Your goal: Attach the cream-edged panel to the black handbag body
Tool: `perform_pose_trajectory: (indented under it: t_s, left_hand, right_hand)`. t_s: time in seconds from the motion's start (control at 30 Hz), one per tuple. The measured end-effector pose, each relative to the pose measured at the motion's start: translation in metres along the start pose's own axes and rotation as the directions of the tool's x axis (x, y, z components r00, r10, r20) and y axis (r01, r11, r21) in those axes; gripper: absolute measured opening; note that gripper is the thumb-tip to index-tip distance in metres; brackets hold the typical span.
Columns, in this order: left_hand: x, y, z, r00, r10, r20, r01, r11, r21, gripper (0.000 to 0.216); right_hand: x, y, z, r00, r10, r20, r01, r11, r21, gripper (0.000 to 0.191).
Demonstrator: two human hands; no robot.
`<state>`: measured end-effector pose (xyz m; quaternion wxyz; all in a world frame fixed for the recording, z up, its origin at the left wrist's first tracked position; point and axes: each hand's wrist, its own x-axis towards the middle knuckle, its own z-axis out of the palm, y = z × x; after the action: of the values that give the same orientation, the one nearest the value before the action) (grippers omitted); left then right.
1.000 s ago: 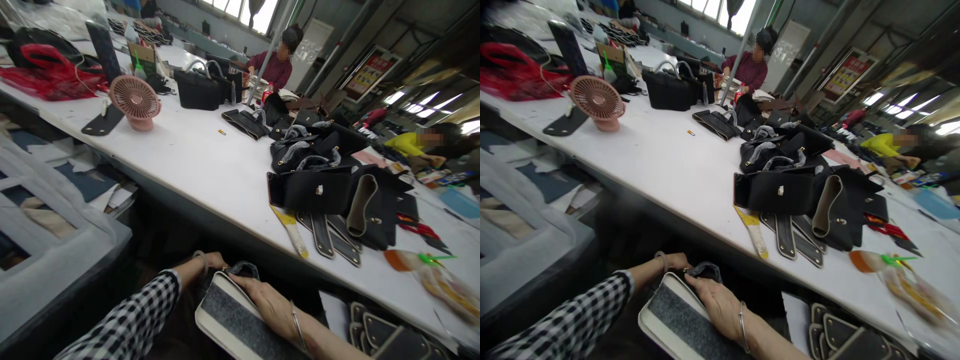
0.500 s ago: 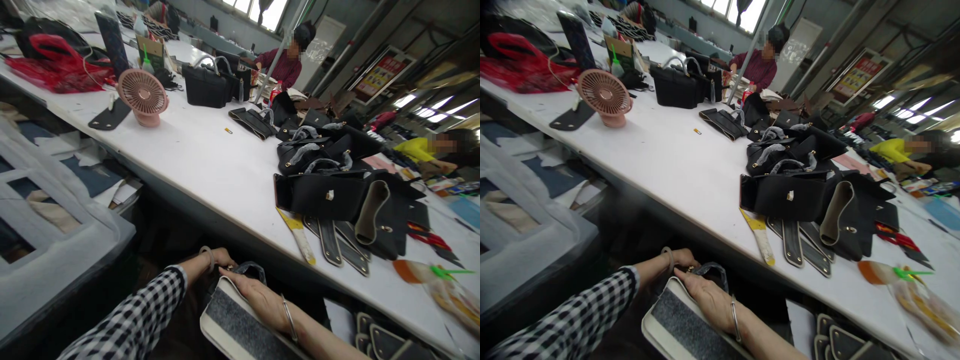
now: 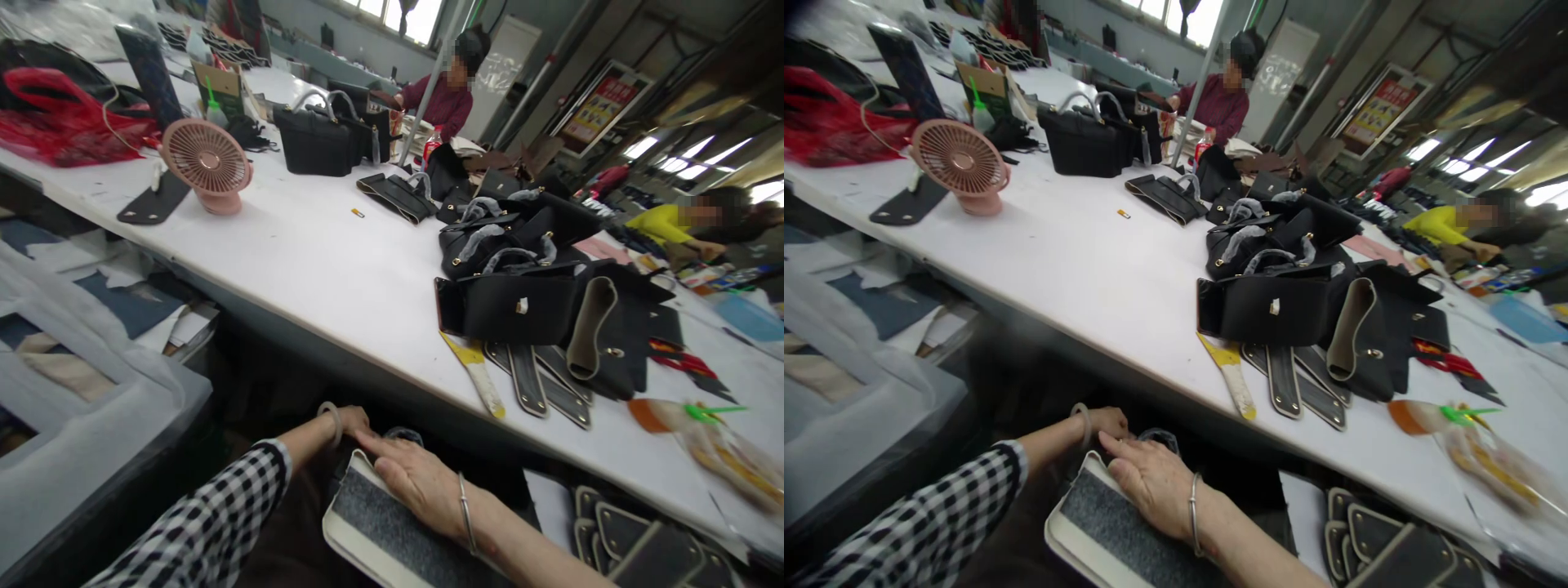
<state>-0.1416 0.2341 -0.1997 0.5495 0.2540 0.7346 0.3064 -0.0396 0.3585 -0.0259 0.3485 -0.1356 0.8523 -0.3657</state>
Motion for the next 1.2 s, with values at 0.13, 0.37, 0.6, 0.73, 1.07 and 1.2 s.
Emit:
perform_pose_trajectory:
  t_s: [0.13,0.37,0.6,0.73,1.07,1.2]
  left_hand:
    - [-0.033,0.030,-0.030,0.996,0.064,0.058,-0.061,0.997,-0.040,0.043]
    - [-0.110,0.096,-0.056,0.937,0.230,0.264,-0.262,0.960,0.094,0.044]
    - [-0.127,0.118,-0.050,0.942,0.196,0.274,-0.266,0.932,0.247,0.024]
    - [-0.129,0.123,-0.051,0.944,0.150,0.293,-0.227,0.941,0.249,0.023]
    - [-0.125,0.119,-0.047,0.951,0.124,0.285,-0.220,0.915,0.337,0.037]
    - [-0.134,0.121,-0.039,0.933,0.285,0.221,-0.336,0.909,0.247,0.052]
  right_hand:
    - [-0.018,0.002,-0.004,1.000,0.029,0.009,-0.029,1.000,0.002,0.058]
    - [-0.066,0.013,-0.009,0.991,0.128,0.045,-0.127,0.992,-0.028,0.057]
    - [-0.098,0.027,-0.011,0.961,0.251,0.113,-0.261,0.962,0.082,0.054]
    - [-0.088,0.026,-0.012,0.977,0.197,0.080,-0.207,0.967,0.145,0.051]
    - [-0.051,0.027,-0.008,0.978,0.182,-0.098,-0.132,0.915,0.382,0.045]
    - [-0.082,0.060,-0.001,0.853,0.320,-0.412,0.018,0.771,0.637,0.052]
